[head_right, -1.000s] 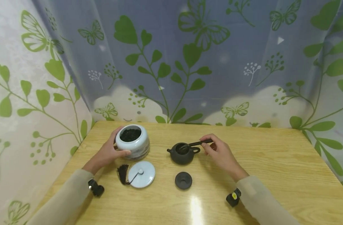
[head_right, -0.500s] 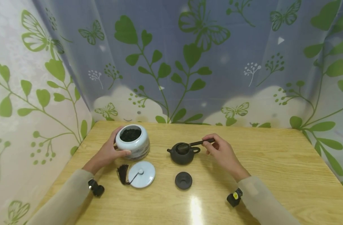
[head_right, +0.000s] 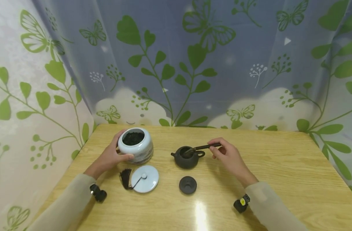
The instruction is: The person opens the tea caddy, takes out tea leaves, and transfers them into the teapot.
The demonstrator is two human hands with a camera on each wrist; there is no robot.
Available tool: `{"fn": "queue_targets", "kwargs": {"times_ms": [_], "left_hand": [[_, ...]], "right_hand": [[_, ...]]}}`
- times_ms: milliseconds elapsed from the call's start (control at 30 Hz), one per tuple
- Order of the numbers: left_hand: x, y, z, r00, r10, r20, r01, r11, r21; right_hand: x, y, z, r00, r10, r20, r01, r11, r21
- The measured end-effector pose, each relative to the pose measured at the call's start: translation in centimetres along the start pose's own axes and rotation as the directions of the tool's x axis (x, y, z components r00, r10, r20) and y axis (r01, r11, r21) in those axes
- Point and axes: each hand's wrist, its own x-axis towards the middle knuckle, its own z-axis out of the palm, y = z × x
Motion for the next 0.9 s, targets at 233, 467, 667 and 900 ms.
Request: {"fn": "queue_targets", "kwargs": {"times_ms": [233, 467, 667, 900], "left_hand": [[-0.14, 0.12, 0.02, 1.0, -0.004, 0.001, 0.004, 1.0, 0.006], [-0.11, 0.16, 0.01, 1.0, -0.006, -0.003, 0.006, 1.0, 0.01], [-0.11, 0.11, 0.03, 1.0, -0.009, -0.003, 0.009, 1.0, 0.011], [-0.16, 0.18, 0.04, 1.0, -0.01, -0.001, 0.01, 1.0, 0.013]], "right_hand": [[-0.05, -0.12, 0.18, 1.0, -0.019, 0.014, 0.019, 1.0, 0.02], [-0.04, 0.07, 0.15, 0.999, 0.033, -0.015, -0.033, 0.999, -0.022], [-0.15, 0.26, 0.0, 0.998, 0.049, -0.041, -0.05, 0.998, -0.037], [-0.38, 0.44, -0.51, 0.996, 0.056, -0.069, -0.056, 0.998, -0.012]]}}
